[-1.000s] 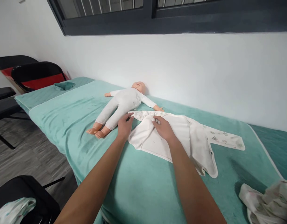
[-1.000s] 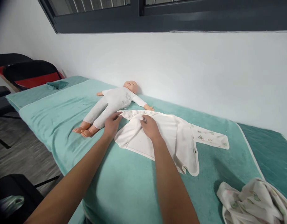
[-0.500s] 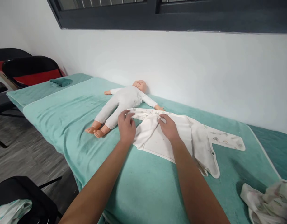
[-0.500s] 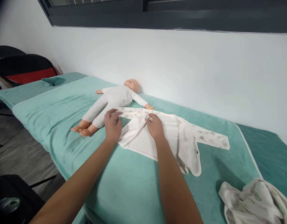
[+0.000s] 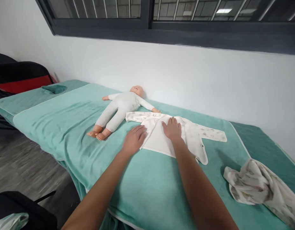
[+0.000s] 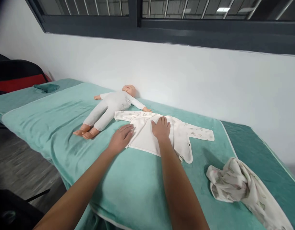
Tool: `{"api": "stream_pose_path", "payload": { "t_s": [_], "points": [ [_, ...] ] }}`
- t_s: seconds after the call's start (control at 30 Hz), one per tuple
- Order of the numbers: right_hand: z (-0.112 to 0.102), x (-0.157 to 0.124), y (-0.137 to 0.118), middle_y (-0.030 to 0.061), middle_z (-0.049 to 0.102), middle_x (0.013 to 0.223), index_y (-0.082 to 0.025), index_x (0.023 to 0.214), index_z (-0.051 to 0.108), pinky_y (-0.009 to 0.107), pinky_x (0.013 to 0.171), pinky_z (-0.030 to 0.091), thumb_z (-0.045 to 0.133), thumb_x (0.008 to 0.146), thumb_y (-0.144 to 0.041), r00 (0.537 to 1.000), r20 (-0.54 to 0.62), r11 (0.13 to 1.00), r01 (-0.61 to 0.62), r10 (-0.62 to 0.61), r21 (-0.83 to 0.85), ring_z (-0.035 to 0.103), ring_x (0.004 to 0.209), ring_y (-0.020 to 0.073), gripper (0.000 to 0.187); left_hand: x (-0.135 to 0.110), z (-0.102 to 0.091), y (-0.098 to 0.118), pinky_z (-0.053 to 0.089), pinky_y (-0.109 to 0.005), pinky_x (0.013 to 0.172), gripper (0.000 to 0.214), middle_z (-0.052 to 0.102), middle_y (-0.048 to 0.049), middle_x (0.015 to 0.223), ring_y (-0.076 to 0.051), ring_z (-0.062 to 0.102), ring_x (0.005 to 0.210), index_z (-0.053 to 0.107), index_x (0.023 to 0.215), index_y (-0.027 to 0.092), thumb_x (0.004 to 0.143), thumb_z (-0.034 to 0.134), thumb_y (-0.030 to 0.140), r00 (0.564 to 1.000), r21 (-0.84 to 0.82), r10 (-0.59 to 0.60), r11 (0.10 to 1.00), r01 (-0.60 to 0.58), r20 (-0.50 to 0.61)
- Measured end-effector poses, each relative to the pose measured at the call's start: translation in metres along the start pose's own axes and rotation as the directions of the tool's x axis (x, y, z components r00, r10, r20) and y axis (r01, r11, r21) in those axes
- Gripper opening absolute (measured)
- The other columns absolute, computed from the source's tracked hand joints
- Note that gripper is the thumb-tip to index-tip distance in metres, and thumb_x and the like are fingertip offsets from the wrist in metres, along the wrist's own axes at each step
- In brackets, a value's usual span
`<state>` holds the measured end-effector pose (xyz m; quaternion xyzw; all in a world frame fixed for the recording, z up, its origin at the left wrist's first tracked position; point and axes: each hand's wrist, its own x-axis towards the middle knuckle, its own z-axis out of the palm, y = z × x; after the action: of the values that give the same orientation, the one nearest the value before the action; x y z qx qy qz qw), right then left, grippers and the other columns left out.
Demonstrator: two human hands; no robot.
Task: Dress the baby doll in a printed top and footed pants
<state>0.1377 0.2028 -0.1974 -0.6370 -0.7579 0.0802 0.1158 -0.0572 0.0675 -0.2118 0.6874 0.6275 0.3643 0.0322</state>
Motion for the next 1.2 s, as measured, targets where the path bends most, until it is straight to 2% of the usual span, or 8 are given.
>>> {"api": "stream_pose_path", "payload": {
  "t_s": [0.17, 0.4, 0.5, 0.57, 0.73, 0.9, 1.07, 1.2],
  "points": [
    [-0.004, -0.007, 0.010, 0.0215, 0.023, 0.167, 0.002, 0.158, 0.031, 0.049, 0.126, 0.013, 0.024, 0.102, -0.052, 0.996, -0.044, 0.996, -0.085, 0.083, -0.038, 0.019, 0.157, 0.0308, 0.078, 0.004, 0.000, -0.004, 0.045, -0.046, 0.107, 0.039, 0.070, -0.0120, 0.130, -0.030, 0.060, 0.124, 0.065, 0.128, 0.017, 0.099, 0.049, 0.037, 0.958, 0.097, -0.277, 0.954, 0.284, -0.076],
    [-0.008, -0.033, 0.018, 0.0317, 0.032, 0.161, 0.006, 0.152, 0.038, 0.053, 0.123, 0.020, 0.032, 0.102, -0.049, 0.970, -0.168, 0.980, -0.187, 0.173, -0.074, 0.028, 0.151, 0.0407, 0.075, 0.023, -0.006, -0.005, 0.043, -0.042, 0.098, 0.034, 0.074, -0.0076, 0.113, -0.028, 0.063, 0.113, 0.067, 0.125, 0.023, 0.095, 0.056, 0.037, 0.921, 0.115, -0.389, 0.914, 0.389, -0.015],
    [-0.008, -0.035, 0.014, 0.0288, 0.036, 0.160, 0.002, 0.150, 0.044, 0.053, 0.123, 0.022, 0.038, 0.101, -0.044, 0.978, -0.176, 0.993, -0.118, 0.113, -0.023, 0.030, 0.151, 0.0394, 0.067, 0.028, -0.004, -0.006, 0.041, -0.043, 0.098, 0.034, 0.075, -0.0084, 0.107, -0.028, 0.065, 0.110, 0.068, 0.122, 0.023, 0.095, 0.057, 0.039, 0.916, 0.123, -0.401, 0.910, 0.397, 0.014],
    [-0.006, -0.033, 0.005, 0.0218, 0.041, 0.160, -0.004, 0.151, 0.045, 0.046, 0.123, 0.026, 0.040, 0.101, -0.040, 0.985, -0.173, 0.995, 0.025, -0.008, 0.092, 0.034, 0.151, 0.0318, 0.062, 0.031, -0.002, -0.006, 0.040, -0.043, 0.097, 0.029, 0.076, -0.0093, 0.102, -0.029, 0.066, 0.107, 0.071, 0.113, 0.023, 0.095, 0.056, 0.040, 0.916, 0.136, -0.401, 0.908, 0.396, 0.014],
    [0.009, -0.027, -0.036, 0.0130, 0.049, 0.156, -0.012, 0.147, 0.051, 0.039, 0.124, 0.029, 0.041, 0.098, -0.030, 0.922, -0.193, 0.853, 0.386, -0.337, 0.351, 0.042, 0.146, 0.0218, 0.053, 0.040, 0.004, -0.014, 0.043, -0.034, 0.079, 0.019, 0.077, -0.0054, 0.101, -0.026, 0.068, 0.095, 0.069, 0.106, 0.026, 0.097, 0.055, 0.035, 0.915, 0.008, -0.393, 0.919, 0.395, -0.092],
    [0.016, -0.026, -0.059, 0.0163, 0.039, 0.162, -0.008, 0.149, 0.048, 0.043, 0.124, 0.027, 0.036, 0.103, -0.031, 0.923, -0.103, 0.906, 0.385, -0.372, 0.175, 0.032, 0.152, 0.0259, 0.054, 0.047, 0.008, -0.025, 0.043, -0.031, 0.076, 0.014, 0.074, -0.0043, 0.098, -0.023, 0.066, 0.092, 0.065, 0.100, 0.024, 0.097, 0.053, 0.031, 0.893, -0.126, -0.349, 0.937, 0.326, -0.284],
    [0.017, -0.023, -0.061, 0.0120, 0.029, 0.168, -0.013, 0.155, 0.040, 0.055, 0.123, 0.022, 0.031, 0.106, -0.043, 0.933, -0.007, 0.932, 0.359, -0.359, 0.045, 0.026, 0.155, 0.0284, 0.058, 0.045, 0.007, -0.023, 0.047, -0.034, 0.083, 0.014, 0.072, -0.0071, 0.103, -0.024, 0.066, 0.096, 0.064, 0.104, 0.022, 0.095, 0.054, 0.027, 0.881, -0.136, -0.357, 0.934, 0.330, -0.309],
    [0.017, -0.012, -0.061, 0.0123, 0.047, 0.158, -0.017, 0.145, 0.052, 0.051, 0.120, 0.028, 0.035, 0.105, -0.038, 0.936, -0.109, 0.928, 0.347, -0.335, 0.135, 0.038, 0.147, 0.0272, 0.048, 0.037, 0.002, -0.015, 0.049, -0.033, 0.082, 0.019, 0.073, -0.0079, 0.103, -0.024, 0.068, 0.095, 0.063, 0.109, 0.022, 0.092, 0.058, 0.028, 0.863, -0.153, -0.416, 0.909, 0.387, -0.286]
  ]
}}
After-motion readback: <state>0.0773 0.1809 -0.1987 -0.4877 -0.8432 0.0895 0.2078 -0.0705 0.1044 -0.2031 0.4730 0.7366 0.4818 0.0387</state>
